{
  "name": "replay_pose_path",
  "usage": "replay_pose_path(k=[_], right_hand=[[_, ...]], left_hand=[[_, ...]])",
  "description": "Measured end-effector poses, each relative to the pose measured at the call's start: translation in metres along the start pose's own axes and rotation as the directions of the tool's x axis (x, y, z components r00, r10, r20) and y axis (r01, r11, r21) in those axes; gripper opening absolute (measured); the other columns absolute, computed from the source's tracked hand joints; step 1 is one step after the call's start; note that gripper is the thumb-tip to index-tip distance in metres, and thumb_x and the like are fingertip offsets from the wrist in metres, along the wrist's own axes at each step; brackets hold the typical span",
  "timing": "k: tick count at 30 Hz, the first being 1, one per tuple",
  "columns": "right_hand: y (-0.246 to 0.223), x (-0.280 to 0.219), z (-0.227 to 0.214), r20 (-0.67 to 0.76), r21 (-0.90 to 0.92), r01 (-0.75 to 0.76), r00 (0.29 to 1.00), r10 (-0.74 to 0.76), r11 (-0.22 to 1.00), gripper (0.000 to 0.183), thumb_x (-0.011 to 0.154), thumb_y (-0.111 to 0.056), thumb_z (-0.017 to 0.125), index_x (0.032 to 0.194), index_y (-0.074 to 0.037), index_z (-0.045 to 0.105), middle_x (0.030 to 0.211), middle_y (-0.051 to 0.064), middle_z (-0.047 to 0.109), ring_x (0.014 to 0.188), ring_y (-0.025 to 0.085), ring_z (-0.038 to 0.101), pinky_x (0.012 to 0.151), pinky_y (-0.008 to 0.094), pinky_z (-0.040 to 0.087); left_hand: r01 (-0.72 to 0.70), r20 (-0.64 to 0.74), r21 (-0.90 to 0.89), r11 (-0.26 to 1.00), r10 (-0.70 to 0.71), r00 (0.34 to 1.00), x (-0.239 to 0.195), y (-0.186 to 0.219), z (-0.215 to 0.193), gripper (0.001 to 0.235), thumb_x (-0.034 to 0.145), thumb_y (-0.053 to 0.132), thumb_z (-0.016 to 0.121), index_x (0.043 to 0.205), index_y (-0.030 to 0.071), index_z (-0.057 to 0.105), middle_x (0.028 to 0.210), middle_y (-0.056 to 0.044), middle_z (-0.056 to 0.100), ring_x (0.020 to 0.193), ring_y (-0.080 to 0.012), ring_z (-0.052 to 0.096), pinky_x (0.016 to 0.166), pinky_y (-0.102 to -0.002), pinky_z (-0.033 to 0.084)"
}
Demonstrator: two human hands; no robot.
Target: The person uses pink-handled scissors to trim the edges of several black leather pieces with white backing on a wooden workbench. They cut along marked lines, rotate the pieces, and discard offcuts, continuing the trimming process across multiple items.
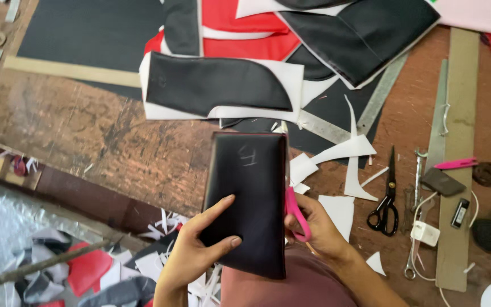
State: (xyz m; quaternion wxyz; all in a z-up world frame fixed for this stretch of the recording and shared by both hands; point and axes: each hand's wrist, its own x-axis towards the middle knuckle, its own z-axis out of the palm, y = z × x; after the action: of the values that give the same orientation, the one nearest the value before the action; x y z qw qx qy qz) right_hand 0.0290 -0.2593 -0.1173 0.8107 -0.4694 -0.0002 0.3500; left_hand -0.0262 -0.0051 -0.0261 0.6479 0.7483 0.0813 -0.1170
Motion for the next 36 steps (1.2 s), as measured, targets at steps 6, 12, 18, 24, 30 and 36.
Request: replay_pose_path(k=[6,12,18,24,30,36], right_hand=[[-0.003,0.005,-0.02,-0.016,0.101,0.151,0.988,-0.15,0.983,0.048,0.094,-0.043,0.071,0.115,-0.001,0.062,0.08,0.005,0.063,0.066,0.014,0.057,0.06,0.028,0.047],[-0.012,0.011,-0.066,-0.201,0.166,0.185,0.968,-0.15,0.969,0.037,0.102,-0.039,0.066,0.104,-0.002,0.061,0.085,0.004,0.06,0.071,0.014,0.053,0.064,0.027,0.044],[0.012,0.014,-0.111,-0.236,-0.118,0.05,0.969,-0.077,0.992,0.032,0.101,-0.033,0.064,0.1,-0.001,0.06,0.084,0.005,0.06,0.069,0.015,0.055,0.062,0.028,0.046],[0.034,0.019,-0.115,-0.221,-0.154,-0.091,0.974,0.055,0.984,0.027,0.102,-0.027,0.062,0.105,0.0,0.062,0.082,0.006,0.059,0.066,0.015,0.054,0.059,0.027,0.043],[0.034,0.034,-0.094,-0.181,-0.234,-0.196,0.971,0.155,0.952,0.033,0.101,-0.024,0.06,0.116,0.005,0.065,0.083,0.008,0.061,0.07,0.017,0.058,0.06,0.029,0.044],[0.036,0.032,-0.056,-0.207,-0.049,-0.21,0.959,0.196,0.976,0.038,0.1,-0.023,0.055,0.127,0.004,0.058,0.092,0.009,0.064,0.078,0.017,0.06,0.07,0.032,0.051]], left_hand=[[-0.018,0.151,0.025,1.0,0.014,0.988,-0.022,-0.002,0.004,0.072,0.077,0.0,0.083,0.144,0.006,0.058,0.14,-0.009,0.068,0.128,-0.0148,0.062,0.109,-0.029,0.045],[0.312,-0.157,-0.005,0.95,-0.309,0.938,-0.13,-0.091,-0.041,0.078,0.073,0.001,0.084,0.145,0.011,0.055,0.143,-0.006,0.065,0.129,-0.0134,0.057,0.109,-0.03,0.043],[0.601,-0.525,-0.316,0.734,-0.663,0.533,-0.291,-0.141,-0.09,0.07,0.074,0.003,0.079,0.141,0.012,0.059,0.13,-0.007,0.067,0.113,-0.014,0.061,0.097,-0.031,0.047],[0.821,-0.79,-0.36,0.443,-0.613,-0.017,-0.295,-0.261,-0.076,0.054,0.08,0.006,0.073,0.133,0.009,0.063,0.112,-0.008,0.072,0.091,-0.0141,0.066,0.08,-0.031,0.051],[0.763,-0.771,0.112,0.636,-0.429,0.471,-0.253,-0.314,-0.108,0.04,0.086,0.009,0.067,0.125,0.007,0.068,0.093,-0.01,0.076,0.07,-0.0142,0.07,0.063,-0.03,0.055],[0.054,-0.419,-0.055,0.997,-0.072,0.905,0.128,-0.282,0.035,0.051,0.091,0.011,0.074,0.139,0.004,0.059,0.122,-0.012,0.071,0.11,-0.0185,0.068,0.092,-0.03,0.054]])
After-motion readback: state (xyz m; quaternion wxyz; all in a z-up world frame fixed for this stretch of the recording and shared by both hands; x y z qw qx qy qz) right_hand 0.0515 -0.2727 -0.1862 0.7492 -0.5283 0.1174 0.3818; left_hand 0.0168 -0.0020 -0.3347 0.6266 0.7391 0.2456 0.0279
